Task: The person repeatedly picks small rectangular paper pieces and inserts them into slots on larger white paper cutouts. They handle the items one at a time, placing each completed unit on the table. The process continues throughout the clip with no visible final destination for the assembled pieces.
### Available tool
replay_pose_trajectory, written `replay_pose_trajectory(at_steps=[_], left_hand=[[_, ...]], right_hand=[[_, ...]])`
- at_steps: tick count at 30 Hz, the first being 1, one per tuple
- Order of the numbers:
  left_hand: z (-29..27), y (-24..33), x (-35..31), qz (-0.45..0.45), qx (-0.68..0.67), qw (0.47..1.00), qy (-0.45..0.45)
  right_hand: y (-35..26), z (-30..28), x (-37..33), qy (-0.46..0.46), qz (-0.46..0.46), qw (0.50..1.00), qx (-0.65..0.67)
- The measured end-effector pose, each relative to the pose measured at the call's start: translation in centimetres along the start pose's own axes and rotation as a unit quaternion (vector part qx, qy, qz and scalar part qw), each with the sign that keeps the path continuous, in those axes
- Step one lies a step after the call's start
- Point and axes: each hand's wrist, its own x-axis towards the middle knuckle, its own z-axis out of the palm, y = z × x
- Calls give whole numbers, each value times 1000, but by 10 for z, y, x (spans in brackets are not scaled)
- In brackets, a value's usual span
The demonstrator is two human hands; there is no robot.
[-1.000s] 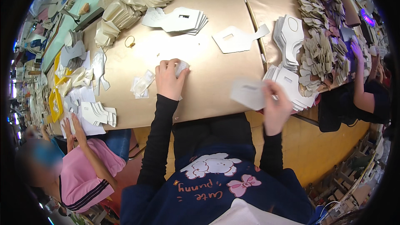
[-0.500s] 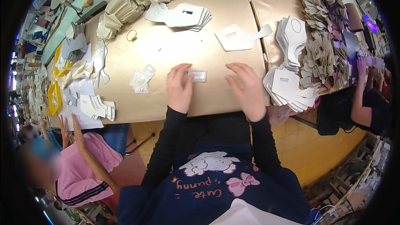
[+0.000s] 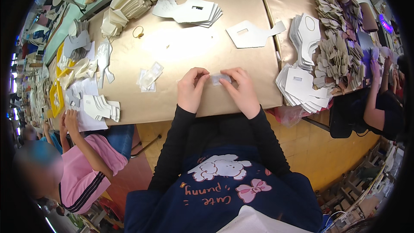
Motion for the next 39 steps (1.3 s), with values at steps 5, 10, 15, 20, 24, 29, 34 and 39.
replay_pose_trajectory(at_steps=[5, 10, 15, 20, 24, 29, 34, 39], left_hand=[[6, 8, -6, 81, -25, 996, 25], [2, 10, -21, -90, -98, 985, -107], [6, 10, -28, -83, -187, 976, -73], [14, 15, -35, -74, -112, 991, -5], [22, 13, -29, -101, -61, 993, -19], [27, 5, -36, 66, 242, 967, 49], [29, -3, -59, 202, 288, 935, 37], [43, -9, -74, 193, 411, 890, -46]], right_hand=[[-10, -9, -14, -17, 169, 964, 203], [-24, -20, -21, -7, 192, 948, 255], [-28, -29, -27, -56, 223, 951, 205], [-22, -26, -35, -29, 218, 953, 207], [-13, -23, -33, -2, 235, 961, 148], [-9, -28, -39, 22, 209, 975, -70], [-7, -23, -54, 95, 22, 975, -200], [-4, -16, -73, -43, -59, 940, -333]])
